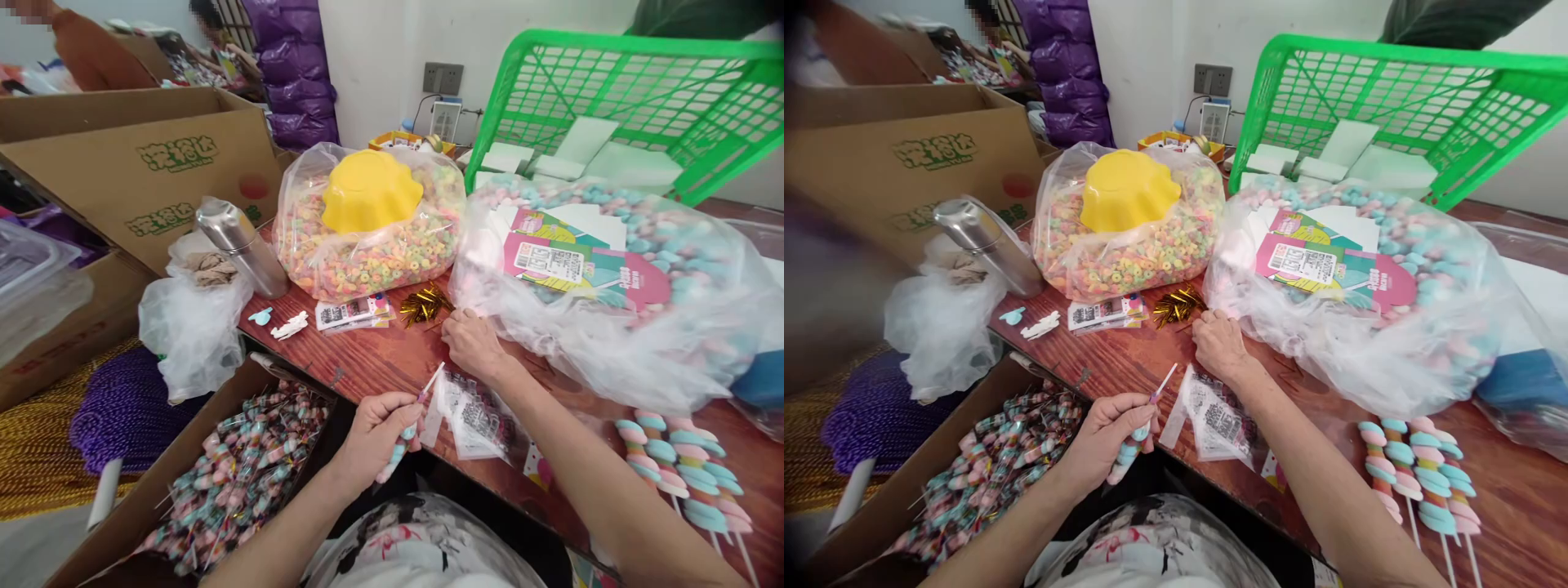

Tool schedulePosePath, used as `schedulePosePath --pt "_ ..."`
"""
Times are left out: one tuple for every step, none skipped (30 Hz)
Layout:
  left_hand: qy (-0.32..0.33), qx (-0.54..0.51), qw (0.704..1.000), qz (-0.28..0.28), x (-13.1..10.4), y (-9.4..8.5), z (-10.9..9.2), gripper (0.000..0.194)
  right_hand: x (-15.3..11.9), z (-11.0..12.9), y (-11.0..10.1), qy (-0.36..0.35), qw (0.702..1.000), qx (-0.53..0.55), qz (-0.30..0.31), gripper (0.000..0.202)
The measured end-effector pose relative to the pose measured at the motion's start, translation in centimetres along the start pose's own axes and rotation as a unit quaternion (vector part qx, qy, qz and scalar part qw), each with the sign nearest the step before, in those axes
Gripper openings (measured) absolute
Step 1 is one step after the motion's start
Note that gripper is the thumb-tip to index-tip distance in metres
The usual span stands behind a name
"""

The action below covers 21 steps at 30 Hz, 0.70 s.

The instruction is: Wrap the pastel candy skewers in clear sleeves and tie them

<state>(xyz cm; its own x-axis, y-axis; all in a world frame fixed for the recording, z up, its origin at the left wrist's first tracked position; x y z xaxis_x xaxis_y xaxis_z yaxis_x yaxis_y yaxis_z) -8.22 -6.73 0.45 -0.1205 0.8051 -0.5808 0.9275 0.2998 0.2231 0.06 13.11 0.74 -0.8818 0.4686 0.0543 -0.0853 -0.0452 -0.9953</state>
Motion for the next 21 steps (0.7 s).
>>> schedulePosePath --pt "0.002 -0.001 1.000 -0.002 0.0 -0.4 0.1 0.038 0.0 0.0 -0.1 -0.009 1.000 0.006 0.002 0.015" --pt "0.007 -0.003 1.000 -0.003 -0.1 -0.8 0.1 0.038 -0.2 0.2 -0.3 -0.023 1.000 0.013 0.002 0.014" --pt "0.015 -0.009 1.000 -0.007 -0.1 -1.1 0.0 0.037 -0.6 0.5 -0.8 -0.037 0.999 0.022 -0.001 0.014" --pt "0.026 -0.018 0.999 -0.013 -0.1 -1.4 -0.3 0.035 -1.1 1.0 -1.3 -0.052 0.998 0.030 -0.004 0.014" --pt "0.039 -0.029 0.999 -0.018 -0.1 -1.6 -0.6 0.033 -1.7 1.6 -1.9 -0.068 0.997 0.041 -0.010 0.014" --pt "0.056 -0.041 0.997 -0.022 -0.1 -1.7 -1.0 0.032 -2.4 2.4 -2.5 -0.084 0.995 0.055 -0.015 0.014" --pt "0.074 -0.050 0.996 -0.025 -0.1 -1.6 -1.5 0.031 -3.2 3.4 -3.0 -0.100 0.992 0.070 -0.018 0.015" --pt "0.096 -0.051 0.994 -0.025 0.0 -1.4 -2.0 0.030 -4.0 4.4 -3.5 -0.119 0.988 0.093 -0.020 0.017" --pt "0.122 -0.042 0.991 -0.023 0.0 -1.1 -2.6 0.028 -4.9 5.4 -3.8 -0.135 0.985 0.110 -0.015 0.019" --pt "0.153 -0.021 0.988 -0.019 0.0 -0.7 -3.1 0.024 -5.7 6.2 -4.0 -0.144 0.982 0.121 -0.013 0.022" --pt "0.187 0.007 0.982 -0.013 0.0 -0.1 -3.6 0.021 -6.5 6.9 -4.1 -0.147 0.980 0.131 -0.016 0.026" --pt "0.219 0.038 0.975 -0.006 0.0 0.4 -3.9 0.019 -7.3 7.4 -4.2 -0.143 0.980 0.138 -0.024 0.030" --pt "0.246 0.069 0.967 0.004 0.0 1.0 -4.1 0.017 -8.0 7.7 -4.3 -0.132 0.979 0.147 -0.038 0.033" --pt "0.262 0.094 0.960 0.015 0.0 1.6 -4.1 0.017 -8.8 7.7 -4.3 -0.118 0.978 0.160 -0.055 0.033" --pt "0.269 0.112 0.956 0.027 0.0 2.1 -4.1 0.018 -9.5 7.7 -4.4 -0.103 0.976 0.177 -0.073 0.032" --pt "0.269 0.124 0.954 0.040 0.0 2.6 -3.9 0.019 -10.3 7.5 -4.4 -0.087 0.972 0.196 -0.090 0.029" --pt "0.263 0.132 0.954 0.053 0.0 3.0 -3.8 0.019 -11.1 7.4 -4.4 -0.072 0.968 0.216 -0.106 0.024" --pt "0.253 0.135 0.956 0.065 -0.1 3.5 -3.6 0.020 -11.9 7.2 -4.4 -0.056 0.961 0.241 -0.120 0.019" --pt "0.237 0.134 0.959 0.076 -0.1 3.8 -3.5 0.020 -12.6 7.1 -4.3 -0.039 0.953 0.271 -0.133 0.015" --pt "0.213 0.129 0.965 0.085 -0.2 4.2 -3.4 0.021 -13.4 7.1 -4.1 -0.018 0.942 0.304 -0.143 0.013" --pt "0.179 0.120 0.972 0.095 -0.3 4.6 -3.2 0.023 -14.1 7.0 -3.9 0.004 0.927 0.341 -0.153 0.013"
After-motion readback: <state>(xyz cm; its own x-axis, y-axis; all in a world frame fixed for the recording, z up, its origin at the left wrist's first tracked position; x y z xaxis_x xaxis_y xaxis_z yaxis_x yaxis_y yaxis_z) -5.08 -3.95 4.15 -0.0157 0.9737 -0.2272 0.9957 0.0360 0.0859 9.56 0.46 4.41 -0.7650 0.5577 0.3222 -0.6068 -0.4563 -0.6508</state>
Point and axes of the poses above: each hand's wrist, its own x-axis towards the middle knuckle, its own y-axis out of the palm, z = x × y, the point moved 3 cm from there along x, towards the middle knuckle, and after that the axes turned 8 degrees about -y, right-handed, at the moved point
